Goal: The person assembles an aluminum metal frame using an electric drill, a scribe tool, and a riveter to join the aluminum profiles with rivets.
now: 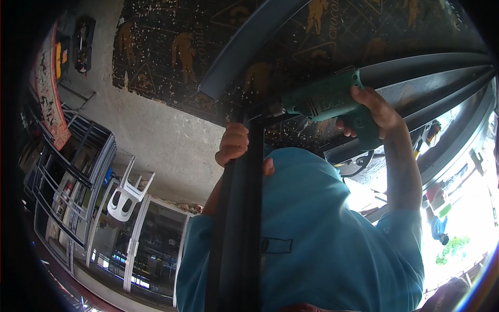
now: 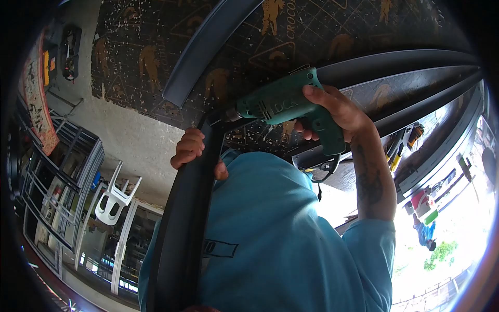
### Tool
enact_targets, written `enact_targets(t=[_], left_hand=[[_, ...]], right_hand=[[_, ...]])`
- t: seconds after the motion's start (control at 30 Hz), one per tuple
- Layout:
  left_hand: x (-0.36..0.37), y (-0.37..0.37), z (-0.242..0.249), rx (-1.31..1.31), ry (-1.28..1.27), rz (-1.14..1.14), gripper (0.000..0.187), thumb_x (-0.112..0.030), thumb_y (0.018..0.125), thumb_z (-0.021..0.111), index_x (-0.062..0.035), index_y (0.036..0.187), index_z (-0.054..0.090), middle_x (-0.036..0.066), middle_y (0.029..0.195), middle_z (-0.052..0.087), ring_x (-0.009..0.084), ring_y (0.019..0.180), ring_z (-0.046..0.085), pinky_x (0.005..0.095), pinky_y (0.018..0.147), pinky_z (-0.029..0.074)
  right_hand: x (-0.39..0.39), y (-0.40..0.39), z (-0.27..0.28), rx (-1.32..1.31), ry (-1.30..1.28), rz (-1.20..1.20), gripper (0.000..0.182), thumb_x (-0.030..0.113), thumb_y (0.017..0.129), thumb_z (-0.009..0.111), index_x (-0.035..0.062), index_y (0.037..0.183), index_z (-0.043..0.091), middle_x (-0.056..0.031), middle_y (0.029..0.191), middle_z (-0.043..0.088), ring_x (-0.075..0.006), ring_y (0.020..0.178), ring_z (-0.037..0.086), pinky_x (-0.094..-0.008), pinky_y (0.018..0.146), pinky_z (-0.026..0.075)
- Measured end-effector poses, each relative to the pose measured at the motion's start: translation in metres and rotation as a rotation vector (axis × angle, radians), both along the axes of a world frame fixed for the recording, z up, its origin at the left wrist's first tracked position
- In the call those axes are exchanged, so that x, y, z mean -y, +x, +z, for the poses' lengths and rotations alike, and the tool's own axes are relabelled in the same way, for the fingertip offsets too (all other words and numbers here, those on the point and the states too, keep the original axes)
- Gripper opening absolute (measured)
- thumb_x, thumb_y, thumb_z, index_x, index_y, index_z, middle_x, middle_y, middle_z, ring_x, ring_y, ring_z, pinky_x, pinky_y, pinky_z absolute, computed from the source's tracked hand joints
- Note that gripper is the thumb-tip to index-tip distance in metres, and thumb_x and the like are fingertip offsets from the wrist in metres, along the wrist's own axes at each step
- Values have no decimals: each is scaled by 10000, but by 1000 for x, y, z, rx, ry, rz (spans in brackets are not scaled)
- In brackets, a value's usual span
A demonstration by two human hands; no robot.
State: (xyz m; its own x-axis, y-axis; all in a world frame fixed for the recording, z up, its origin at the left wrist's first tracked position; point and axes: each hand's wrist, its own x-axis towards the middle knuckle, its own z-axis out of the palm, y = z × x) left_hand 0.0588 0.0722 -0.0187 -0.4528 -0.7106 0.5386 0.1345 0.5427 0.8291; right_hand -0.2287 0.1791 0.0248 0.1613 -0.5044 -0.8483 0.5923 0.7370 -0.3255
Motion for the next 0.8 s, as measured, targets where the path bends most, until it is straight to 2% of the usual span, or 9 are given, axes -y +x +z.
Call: enact_targets(t=[0.2, 0.27, 0.37, 0.5, 0.57, 0.8], left_hand=[[0, 1, -3, -6, -32, 16, 528, -304, 701, 713, -57, 1027, 379, 57, 802, 419, 150, 683, 465, 359, 640, 433], [-1, 1, -3, -3, -23, 20, 526, -306, 704, 709, -55, 1028, 379, 55, 785, 413, 147, 671, 460, 355, 631, 426], [0, 0, -1, 6, -21, 11, 525, -308, 703, 702, -53, 1026, 376, 55, 772, 407, 144, 663, 458, 347, 625, 423], [2, 2, -7, -10, -45, 6, 508, -301, 715, 687, -47, 1022, 373, 58, 771, 401, 144, 662, 455, 333, 621, 421], [3, 2, -8, -9, -101, -5, 480, -291, 734, 664, -38, 1016, 368, 63, 775, 396, 146, 668, 457, 325, 615, 419], [0, -2, -7, -17, -106, 27, 458, -282, 755, 640, -24, 1012, 362, 72, 778, 394, 152, 668, 463, 334, 596, 414]], right_hand=[[3, 0, 1, -40, -9, 36, 651, 465, 799, 713, -52, 1154, 540, -146, 771, 666, -165, 595, 655, -269, 531, 561], [4, -5, 0, 5, -79, 142, 609, 385, 778, 749, -39, 1162, 542, -137, 799, 672, -170, 628, 661, -281, 555, 562], [6, -8, 0, 88, -21, 110, 576, 340, 778, 751, -29, 1169, 544, -134, 815, 673, -172, 636, 659, -286, 557, 559], [-3, -4, -3, 138, 20, -11, 577, 323, 779, 752, -31, 1182, 538, -138, 817, 674, -168, 639, 658, -281, 553, 555], [0, -2, -1, 42, -27, 4, 552, 321, 791, 741, -32, 1172, 552, -135, 804, 671, -163, 626, 651, -279, 548, 549], [-1, -5, -3, 85, -50, 39, 542, 315, 772, 759, -37, 1144, 583, -145, 799, 670, -160, 615, 646, -275, 556, 552]])
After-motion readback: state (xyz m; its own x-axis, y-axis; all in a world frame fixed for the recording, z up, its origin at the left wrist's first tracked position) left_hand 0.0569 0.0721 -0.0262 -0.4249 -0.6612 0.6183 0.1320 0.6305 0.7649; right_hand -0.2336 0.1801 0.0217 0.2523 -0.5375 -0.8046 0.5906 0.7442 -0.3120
